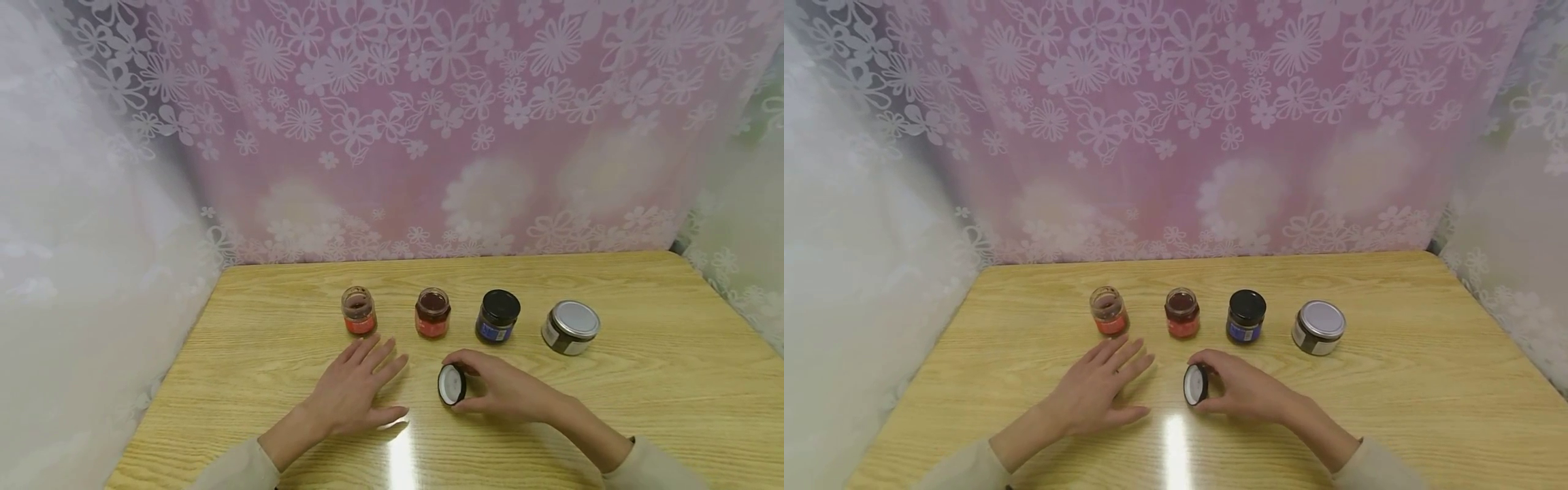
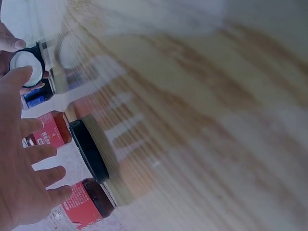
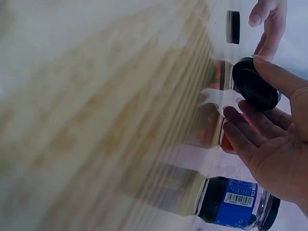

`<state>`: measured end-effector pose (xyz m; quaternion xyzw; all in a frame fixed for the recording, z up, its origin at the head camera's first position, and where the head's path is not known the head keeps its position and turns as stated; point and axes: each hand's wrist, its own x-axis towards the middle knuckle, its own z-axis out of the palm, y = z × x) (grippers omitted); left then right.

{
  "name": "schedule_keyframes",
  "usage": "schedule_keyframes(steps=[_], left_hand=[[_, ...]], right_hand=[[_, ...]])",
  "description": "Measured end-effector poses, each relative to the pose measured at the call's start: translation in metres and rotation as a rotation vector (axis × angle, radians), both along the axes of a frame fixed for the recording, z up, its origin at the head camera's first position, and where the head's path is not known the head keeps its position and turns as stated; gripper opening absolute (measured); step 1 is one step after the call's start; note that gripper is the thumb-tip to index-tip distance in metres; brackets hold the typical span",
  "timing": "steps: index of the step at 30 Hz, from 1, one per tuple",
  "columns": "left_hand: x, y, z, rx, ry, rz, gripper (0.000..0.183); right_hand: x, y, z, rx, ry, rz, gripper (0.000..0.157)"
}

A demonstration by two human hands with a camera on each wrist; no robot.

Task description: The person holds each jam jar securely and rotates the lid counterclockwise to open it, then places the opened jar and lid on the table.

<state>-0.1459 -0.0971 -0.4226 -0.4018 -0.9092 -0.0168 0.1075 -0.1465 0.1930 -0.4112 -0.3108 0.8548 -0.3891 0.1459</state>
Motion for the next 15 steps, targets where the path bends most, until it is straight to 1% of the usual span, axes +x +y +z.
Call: schedule_keyframes(steps=[3, 8, 15], left_hand=[[0.0003, -0.0005, -0.0014, 0.004, 0.012, -0.005, 0.072], [0.0008, -0.0015, -0.0026, 0.001, 0.008, 0.001, 0.073], [0.0027, -0.0033, -0.0023, -0.004, -0.021, 0.010, 0.073]], right_hand=[[0.0002, -0.0021, 0.0011, 0.030, 0.010, -0.002, 0.056], [0.0004, -0.0052, 0.0028, 0.062, 0.027, 0.001, 0.060], [0.0002, -0.0077, 0.0012, 0.078, 0.046, -0.002, 0.062]])
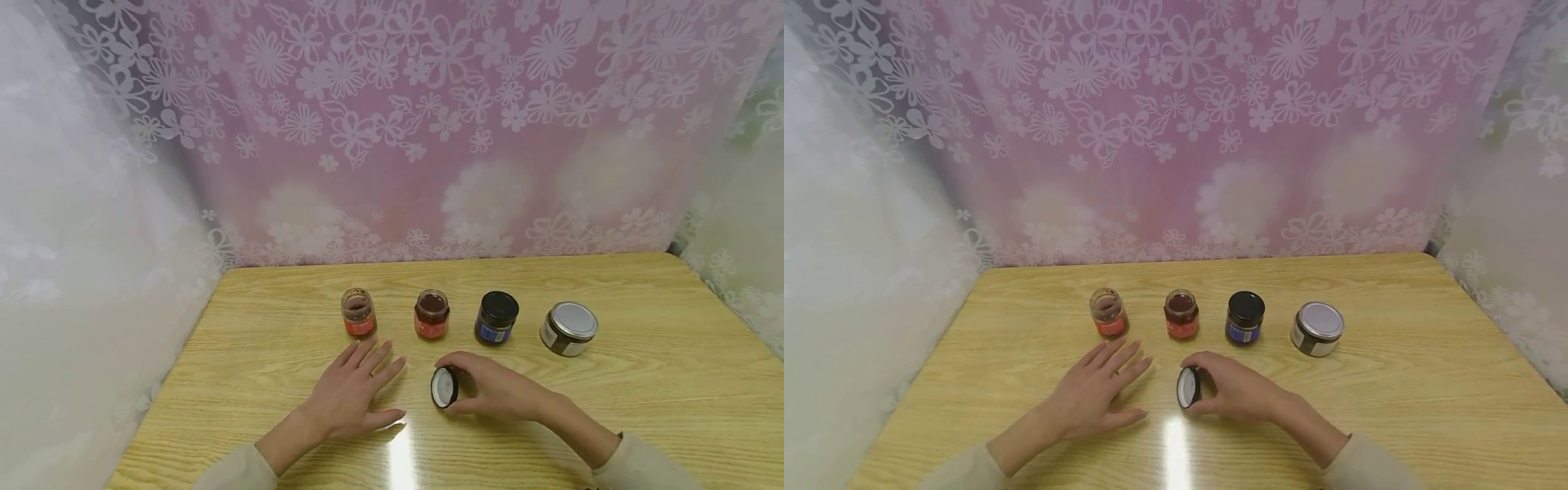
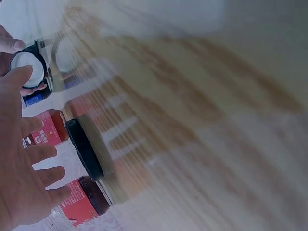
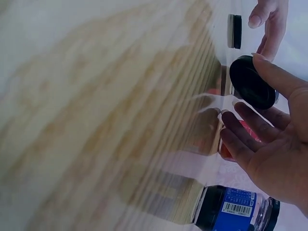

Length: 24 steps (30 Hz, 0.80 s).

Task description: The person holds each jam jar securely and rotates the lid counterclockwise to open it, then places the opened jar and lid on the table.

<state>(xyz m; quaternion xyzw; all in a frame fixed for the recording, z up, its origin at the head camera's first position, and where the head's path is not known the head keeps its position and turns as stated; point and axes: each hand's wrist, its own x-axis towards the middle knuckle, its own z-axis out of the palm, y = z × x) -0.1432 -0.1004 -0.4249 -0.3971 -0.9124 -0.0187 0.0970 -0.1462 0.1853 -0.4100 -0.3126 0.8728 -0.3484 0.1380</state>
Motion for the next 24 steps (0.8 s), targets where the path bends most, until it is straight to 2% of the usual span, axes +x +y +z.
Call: schedule_keyframes(steps=[10, 24], left_hand=[[0.0003, -0.0030, -0.0027, 0.005, 0.006, 0.012, 0.073], [0.0000, -0.0073, -0.0051, 0.022, 0.012, 0.012, 0.072]], right_hand=[[-0.0010, -0.0047, -0.0018, 0.045, 0.015, -0.015, 0.063], [-0.0010, -0.0095, -0.0001, 0.096, 0.035, -0.024, 0.055]])
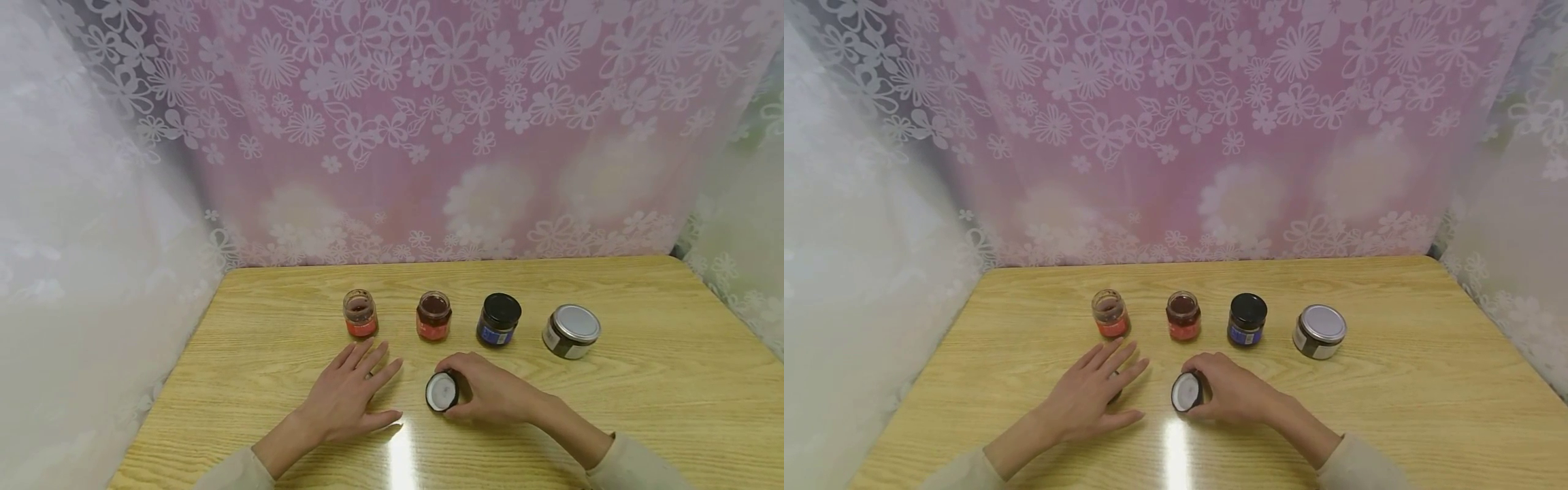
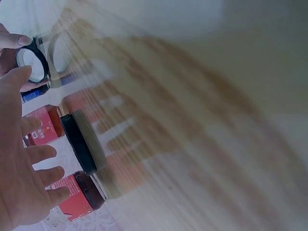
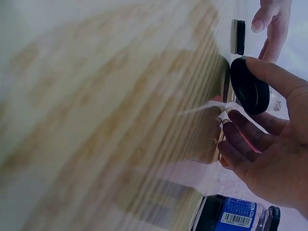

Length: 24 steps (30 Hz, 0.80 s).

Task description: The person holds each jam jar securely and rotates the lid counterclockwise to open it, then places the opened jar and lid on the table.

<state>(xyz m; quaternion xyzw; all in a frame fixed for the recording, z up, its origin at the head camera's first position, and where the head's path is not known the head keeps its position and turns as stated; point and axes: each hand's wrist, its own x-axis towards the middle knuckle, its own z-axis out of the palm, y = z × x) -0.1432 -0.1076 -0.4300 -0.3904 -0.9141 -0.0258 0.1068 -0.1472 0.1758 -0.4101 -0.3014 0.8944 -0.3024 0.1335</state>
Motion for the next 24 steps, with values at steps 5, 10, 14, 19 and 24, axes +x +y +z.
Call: schedule_keyframes(steps=[5, 10, 14, 19, 24], left_hand=[[-0.0002, -0.0003, -0.0003, -0.011, -0.004, 0.003, 0.073], [0.0003, -0.0013, -0.0005, -0.018, -0.017, 0.009, 0.073], [0.0005, -0.0019, -0.0004, -0.023, -0.032, 0.018, 0.073], [0.0008, -0.0017, -0.0004, -0.023, -0.041, 0.023, 0.072], [0.0010, -0.0024, -0.0006, -0.027, -0.040, 0.025, 0.071]], right_hand=[[-0.0013, -0.0018, -0.0007, 0.005, 0.027, 0.032, 0.053], [-0.0016, -0.0042, -0.0015, 0.021, 0.044, 0.033, 0.054], [-0.0011, -0.0056, -0.0022, 0.042, 0.074, 0.018, 0.053], [-0.0009, -0.0068, -0.0022, 0.061, 0.085, 0.001, 0.052], [-0.0015, -0.0077, -0.0016, 0.071, 0.067, 0.001, 0.051]])
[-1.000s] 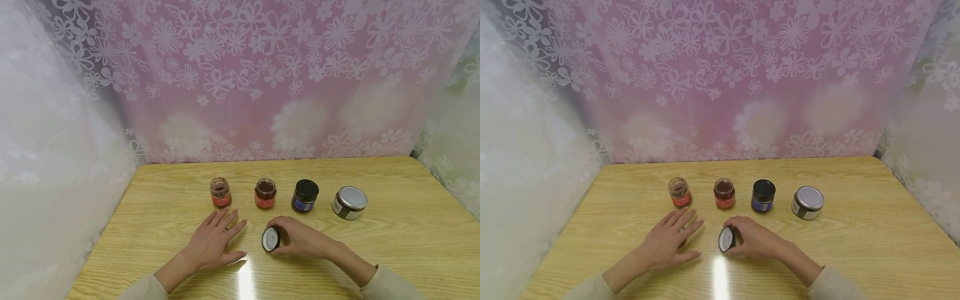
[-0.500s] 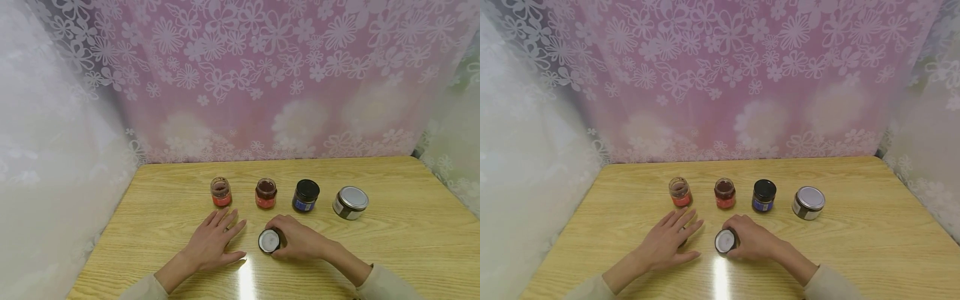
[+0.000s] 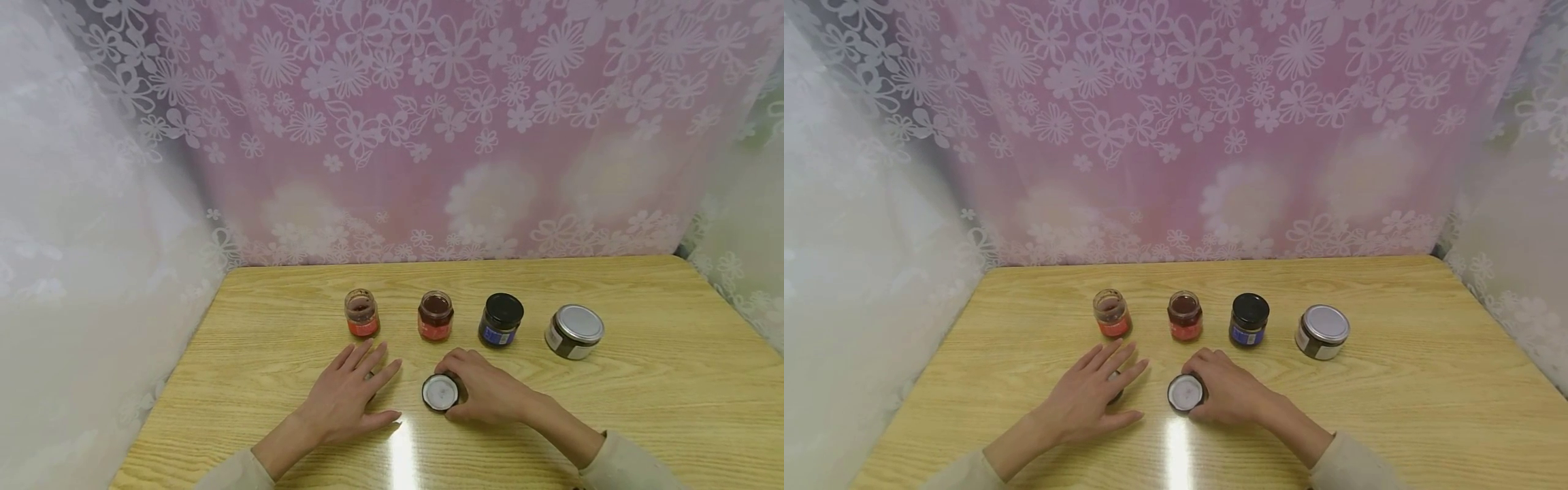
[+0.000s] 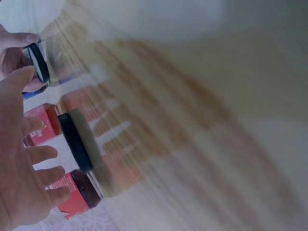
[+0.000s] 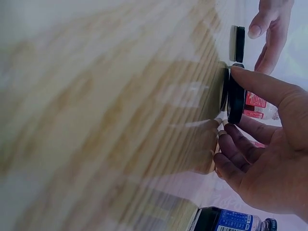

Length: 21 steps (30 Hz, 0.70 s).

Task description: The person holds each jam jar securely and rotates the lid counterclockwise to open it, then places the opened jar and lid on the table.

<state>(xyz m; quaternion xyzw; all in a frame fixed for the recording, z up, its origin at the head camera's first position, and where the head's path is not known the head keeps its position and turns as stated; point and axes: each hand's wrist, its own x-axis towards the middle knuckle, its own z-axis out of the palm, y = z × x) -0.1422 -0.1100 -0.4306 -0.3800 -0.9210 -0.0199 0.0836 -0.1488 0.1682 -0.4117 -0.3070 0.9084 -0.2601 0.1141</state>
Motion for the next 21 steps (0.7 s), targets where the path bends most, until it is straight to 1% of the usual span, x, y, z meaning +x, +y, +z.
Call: schedule_keyframes(steps=[9, 21], left_hand=[[-0.0007, 0.0011, 0.0013, -0.018, -0.008, 0.007, 0.071], [-0.0016, 0.0003, 0.0027, -0.014, 0.009, -0.001, 0.069]], right_hand=[[-0.0010, -0.0002, -0.0022, -0.005, -0.004, -0.010, 0.055], [-0.0014, -0.0015, -0.0022, 0.000, 0.017, -0.014, 0.053]])
